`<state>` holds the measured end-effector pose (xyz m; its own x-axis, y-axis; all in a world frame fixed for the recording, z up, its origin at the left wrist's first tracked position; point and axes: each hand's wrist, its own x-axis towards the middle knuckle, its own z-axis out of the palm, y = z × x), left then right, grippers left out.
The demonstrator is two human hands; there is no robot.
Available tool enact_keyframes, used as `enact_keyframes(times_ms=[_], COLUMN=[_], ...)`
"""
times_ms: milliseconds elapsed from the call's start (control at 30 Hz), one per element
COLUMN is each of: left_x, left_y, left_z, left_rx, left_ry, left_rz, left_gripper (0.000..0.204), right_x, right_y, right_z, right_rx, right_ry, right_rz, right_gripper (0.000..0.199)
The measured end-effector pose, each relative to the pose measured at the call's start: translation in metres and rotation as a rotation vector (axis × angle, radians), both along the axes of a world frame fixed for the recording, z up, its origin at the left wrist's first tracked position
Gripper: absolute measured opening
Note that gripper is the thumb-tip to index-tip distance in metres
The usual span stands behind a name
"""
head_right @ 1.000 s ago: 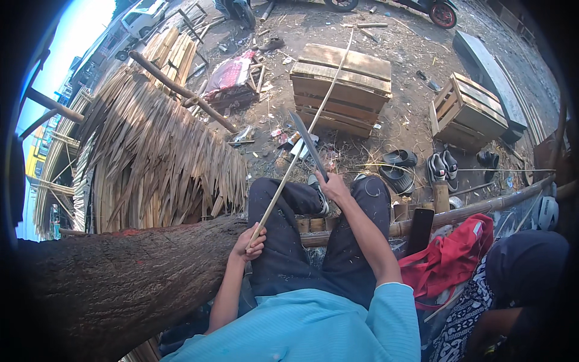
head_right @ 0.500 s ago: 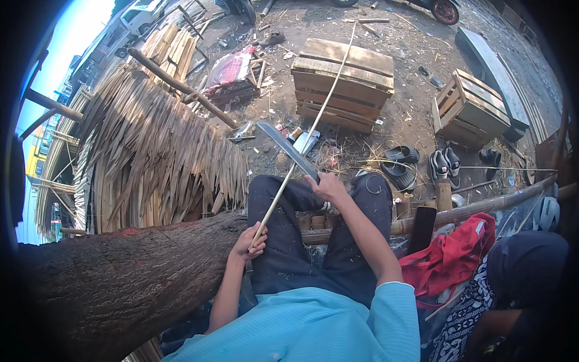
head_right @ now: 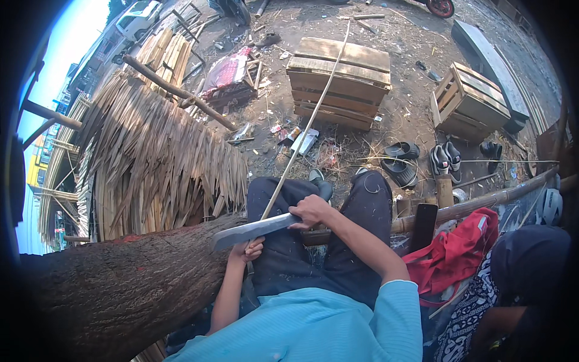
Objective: The person shaves and scrapes a long bamboo strip along its length using a machete.
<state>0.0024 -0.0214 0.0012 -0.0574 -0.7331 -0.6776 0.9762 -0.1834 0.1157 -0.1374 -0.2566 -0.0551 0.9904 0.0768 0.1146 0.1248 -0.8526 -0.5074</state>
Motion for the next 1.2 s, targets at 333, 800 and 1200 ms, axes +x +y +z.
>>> enact_keyframes(times_ms=[333, 800, 1200], left_x=[0.0, 0.002, 0.004], left_y=[-0.015, -0.004, -0.008], left_z=[0.009, 0.004, 0.001], left_rx=[-0.126, -0.121, -0.161], left_ry=[-0.147, -0.025, -0.034], left_rz=[-0.197, -0.129, -0.169], left_gripper=[0.037, 0.037, 0.035], right_x=[0.002, 0.002, 0.027], right_y=[-0.099, -0.038, -0.088], right_z=[-0.023, -0.005, 0.009], right_rx=[0.7, -0.011, 0.604], right_ry=[0.273, 0.097, 0.293], right_rz=[-1.166, -0.179, -1.034], right_gripper=[0.063, 0.053, 0.066])
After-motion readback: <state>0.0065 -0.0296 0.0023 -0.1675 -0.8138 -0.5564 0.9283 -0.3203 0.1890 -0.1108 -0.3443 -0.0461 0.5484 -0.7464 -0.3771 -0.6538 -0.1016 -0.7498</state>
